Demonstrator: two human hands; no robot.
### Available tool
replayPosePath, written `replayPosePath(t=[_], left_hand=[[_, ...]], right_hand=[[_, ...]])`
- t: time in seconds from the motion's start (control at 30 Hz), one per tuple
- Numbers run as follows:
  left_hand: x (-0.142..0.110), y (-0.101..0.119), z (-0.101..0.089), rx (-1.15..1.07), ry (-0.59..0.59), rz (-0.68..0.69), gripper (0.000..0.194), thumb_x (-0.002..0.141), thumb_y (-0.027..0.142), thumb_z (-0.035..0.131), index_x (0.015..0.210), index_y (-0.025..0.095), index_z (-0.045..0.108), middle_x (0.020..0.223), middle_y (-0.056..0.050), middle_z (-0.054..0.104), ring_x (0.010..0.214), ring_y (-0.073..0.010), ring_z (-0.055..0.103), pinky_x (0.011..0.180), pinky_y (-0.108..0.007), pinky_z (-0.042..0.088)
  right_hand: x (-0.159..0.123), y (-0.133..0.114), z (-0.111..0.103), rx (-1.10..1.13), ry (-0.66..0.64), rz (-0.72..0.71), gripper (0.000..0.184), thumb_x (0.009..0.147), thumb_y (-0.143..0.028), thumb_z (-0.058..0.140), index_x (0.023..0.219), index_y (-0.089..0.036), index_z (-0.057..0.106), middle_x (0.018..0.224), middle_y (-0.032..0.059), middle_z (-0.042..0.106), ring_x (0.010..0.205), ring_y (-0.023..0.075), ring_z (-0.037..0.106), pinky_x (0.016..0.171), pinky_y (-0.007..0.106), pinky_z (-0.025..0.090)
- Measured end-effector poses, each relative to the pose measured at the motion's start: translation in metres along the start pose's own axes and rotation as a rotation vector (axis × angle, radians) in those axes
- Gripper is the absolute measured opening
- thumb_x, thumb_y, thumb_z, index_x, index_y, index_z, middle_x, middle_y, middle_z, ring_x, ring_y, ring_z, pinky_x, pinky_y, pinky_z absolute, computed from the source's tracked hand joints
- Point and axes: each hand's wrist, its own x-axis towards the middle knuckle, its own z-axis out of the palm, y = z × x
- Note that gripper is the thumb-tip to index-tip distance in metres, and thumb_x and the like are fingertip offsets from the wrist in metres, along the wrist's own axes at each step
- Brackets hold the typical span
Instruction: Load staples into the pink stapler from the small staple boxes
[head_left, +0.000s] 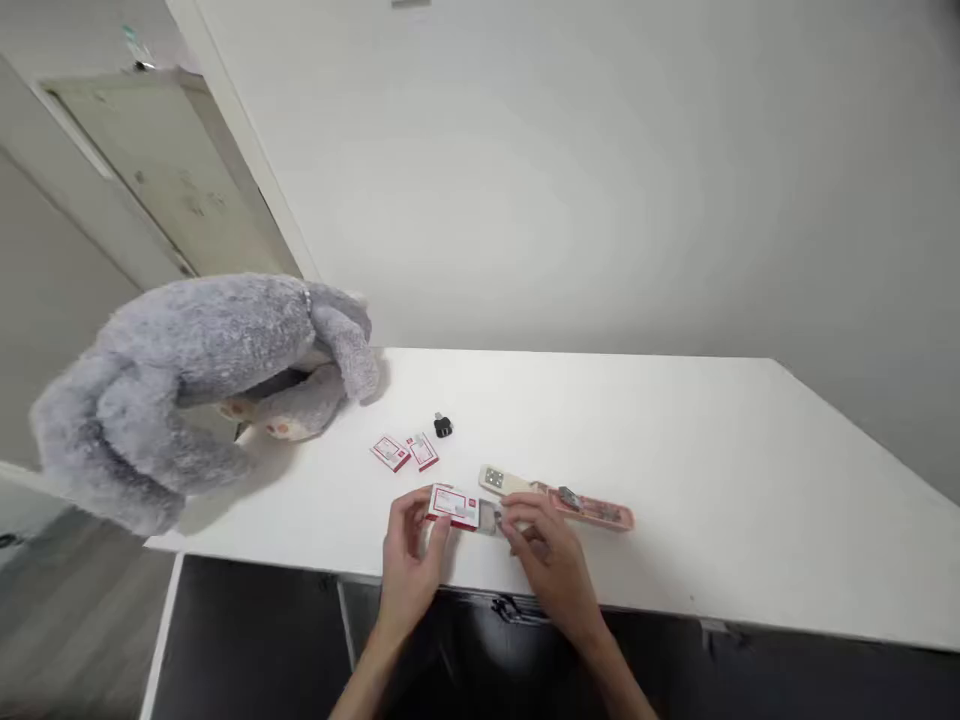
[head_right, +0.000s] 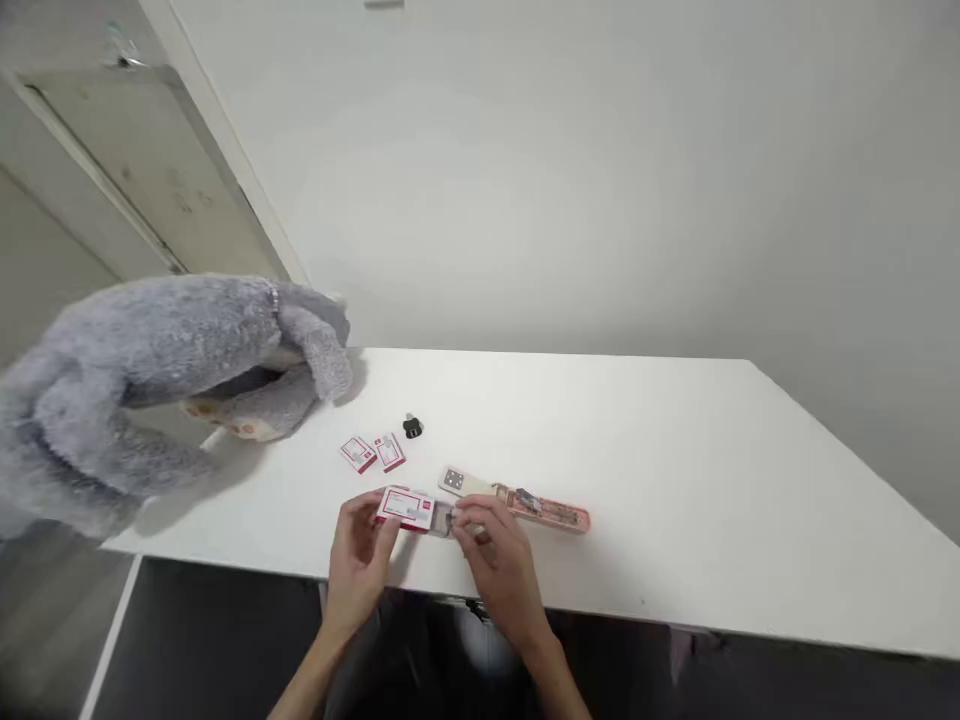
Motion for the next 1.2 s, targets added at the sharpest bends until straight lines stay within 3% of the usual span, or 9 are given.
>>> replayPosePath(t=[0.13, 0.27, 0.57, 0.73, 0.87, 1.03, 1.13, 1.2], left_hand=[[0.001, 0.001, 0.002, -0.033, 0.063, -0.04, 0.039, 0.096, 0.049, 0.072, 0.122, 0.023, 0.056, 0.121, -0.01, 0.065, 0.109, -0.0223, 0.07, 0.096, -0.036, 0.057], [0.002, 0.002, 0.001, -0.073, 0.062, -0.076, 0.042, 0.097, 0.05, 0.071, 0.125, 0.025, 0.053, 0.123, -0.009, 0.063, 0.104, -0.0204, 0.07, 0.093, -0.034, 0.057], [0.003, 0.009, -0.001, -0.12, -0.021, -0.098, 0.042, 0.097, 0.049, 0.071, 0.125, 0.025, 0.05, 0.119, -0.008, 0.064, 0.091, -0.0173, 0.07, 0.083, -0.031, 0.058], [0.004, 0.009, -0.003, -0.094, -0.093, -0.102, 0.038, 0.098, 0.049, 0.069, 0.123, 0.024, 0.053, 0.118, -0.008, 0.065, 0.089, -0.0174, 0.071, 0.08, -0.03, 0.06], [0.003, 0.004, -0.004, -0.083, -0.145, -0.106, 0.036, 0.099, 0.046, 0.068, 0.123, 0.023, 0.055, 0.121, -0.009, 0.065, 0.094, -0.019, 0.073, 0.088, -0.035, 0.062], [0.004, 0.0, -0.006, -0.048, -0.184, -0.103, 0.045, 0.099, 0.045, 0.069, 0.136, 0.025, 0.055, 0.136, -0.012, 0.063, 0.118, -0.0249, 0.07, 0.102, -0.039, 0.059], [0.005, 0.0, -0.007, -0.038, -0.266, -0.143, 0.047, 0.1, 0.046, 0.067, 0.14, 0.025, 0.056, 0.138, -0.013, 0.065, 0.12, -0.0258, 0.071, 0.108, -0.042, 0.056], [0.006, 0.001, -0.006, -0.035, -0.259, -0.155, 0.048, 0.1, 0.047, 0.067, 0.141, 0.024, 0.056, 0.139, -0.013, 0.065, 0.121, -0.0267, 0.07, 0.11, -0.043, 0.056]], right_hand=[[-0.001, 0.002, -0.006, 0.023, 0.065, 0.013, 0.014, 0.105, -0.026, 0.061, 0.1, -0.024, 0.074, 0.119, 0.0112, 0.068, 0.106, 0.0231, 0.068, 0.074, 0.031, 0.061], [-0.001, -0.002, -0.005, 0.037, 0.002, 0.008, 0.013, 0.103, -0.023, 0.062, 0.098, -0.025, 0.073, 0.117, 0.0091, 0.073, 0.105, 0.022, 0.071, 0.077, 0.031, 0.061], [0.001, -0.01, -0.005, 0.021, -0.078, -0.039, 0.013, 0.103, -0.018, 0.062, 0.096, -0.025, 0.071, 0.117, 0.0072, 0.078, 0.113, 0.0223, 0.073, 0.098, 0.035, 0.057], [0.0, -0.008, -0.004, 0.023, -0.087, -0.043, 0.013, 0.103, -0.018, 0.062, 0.099, -0.026, 0.071, 0.116, 0.0061, 0.078, 0.111, 0.0215, 0.073, 0.099, 0.035, 0.056], [0.0, -0.007, -0.004, 0.017, -0.105, -0.043, 0.012, 0.103, -0.019, 0.063, 0.098, -0.026, 0.072, 0.116, 0.0063, 0.078, 0.111, 0.0216, 0.073, 0.099, 0.034, 0.056], [0.0, -0.007, -0.004, 0.019, -0.12, -0.051, 0.011, 0.102, -0.019, 0.064, 0.1, -0.026, 0.072, 0.114, 0.0062, 0.078, 0.109, 0.0214, 0.073, 0.096, 0.034, 0.056], [0.0, -0.007, -0.005, 0.018, -0.128, -0.046, 0.011, 0.103, -0.02, 0.063, 0.1, -0.026, 0.072, 0.113, 0.0068, 0.077, 0.109, 0.022, 0.073, 0.095, 0.034, 0.057], [0.0, -0.007, -0.005, 0.013, -0.129, -0.04, 0.011, 0.103, -0.02, 0.063, 0.099, -0.026, 0.072, 0.112, 0.0068, 0.078, 0.108, 0.022, 0.073, 0.094, 0.034, 0.057]])
